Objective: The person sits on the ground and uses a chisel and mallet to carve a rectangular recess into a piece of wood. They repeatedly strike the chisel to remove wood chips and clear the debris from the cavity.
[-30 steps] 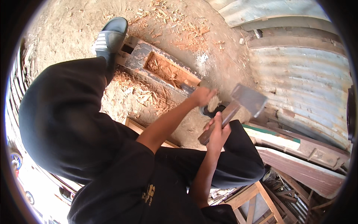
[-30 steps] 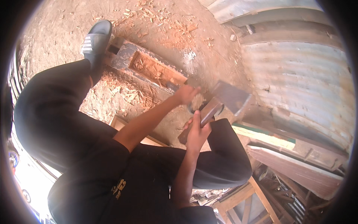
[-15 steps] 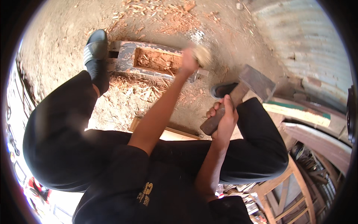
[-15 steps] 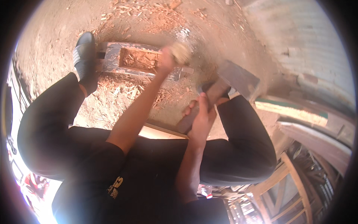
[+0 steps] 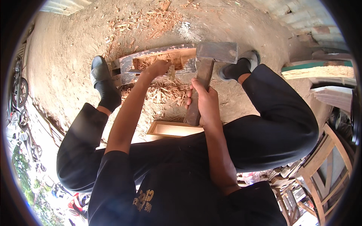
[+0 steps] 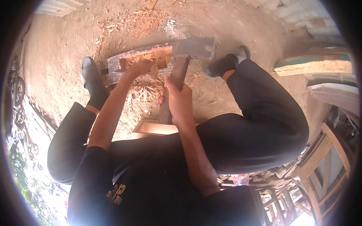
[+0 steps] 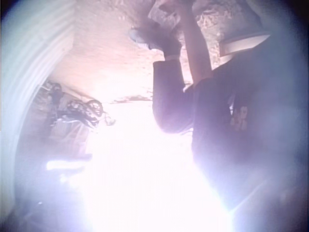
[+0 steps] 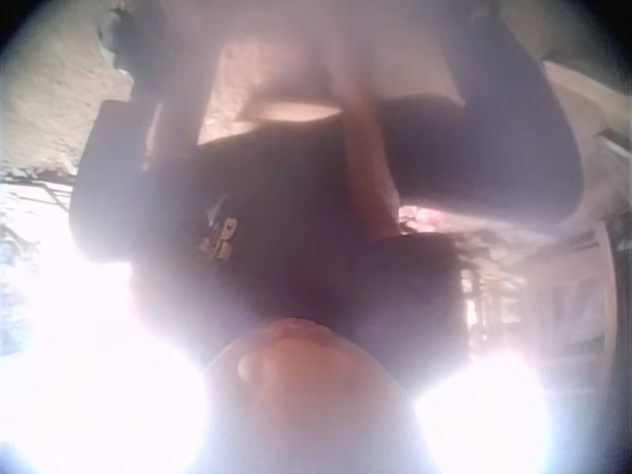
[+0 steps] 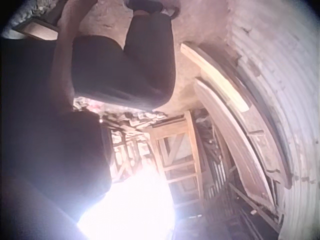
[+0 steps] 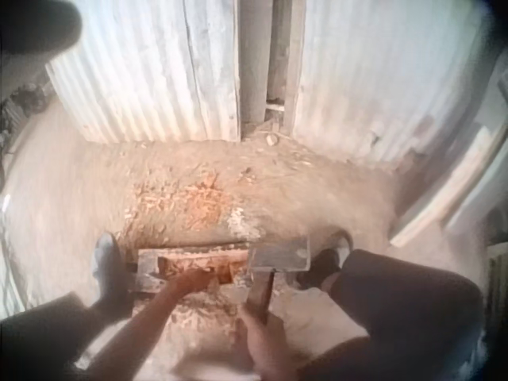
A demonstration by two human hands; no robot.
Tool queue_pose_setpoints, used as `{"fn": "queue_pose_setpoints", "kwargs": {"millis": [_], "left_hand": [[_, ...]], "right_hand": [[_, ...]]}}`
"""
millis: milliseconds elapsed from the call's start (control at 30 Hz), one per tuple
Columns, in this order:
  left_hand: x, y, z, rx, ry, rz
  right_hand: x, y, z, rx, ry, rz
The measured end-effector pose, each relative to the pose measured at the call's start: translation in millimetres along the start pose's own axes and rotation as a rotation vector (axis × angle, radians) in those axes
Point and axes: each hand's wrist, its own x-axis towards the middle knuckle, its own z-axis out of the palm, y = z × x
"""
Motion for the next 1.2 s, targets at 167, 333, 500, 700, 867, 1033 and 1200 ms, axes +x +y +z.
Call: {"fn": "queue_pose_setpoints", "kwargs": {"millis": [167,333,500,700,867,1033,1200], "left_hand": [[3.0,22.9,1.7,-0.058,-0.135,-0.188],[-3.2,12.3,-0.8,-0.003,-0.153,-0.058],[-6.5,47.3,-21.6,-0.223,-0.252,-0.299],[5.5,13.8,-10.5,0.081,-0.158,-0.039],[-19.7,22.9,-36.9,-0.466,-0.033,-0.322],[-21.5,-3.4,-33.5,0.076,-0.052,-0.027],[-14.0,18.0,-31.0,0.421,-0.124,-0.018]], "right_hand": [[1.8,-3.6,-7.4,0.099,-0.009,-0.013],[0.6,-7.4,-10.0,0.152,-0.012,-0.006],[2.6,-8.8,-16.5,0.162,0.001,-0.009],[5.6,-5.3,-16.1,0.165,-0.005,0.015],[4.8,-5.9,-14.1,0.159,-0.023,0.010],[7.2,-3.9,-12.2,0.149,-0.032,0.042],[10.4,-1.1,-12.6,0.112,-0.024,0.050]]}}
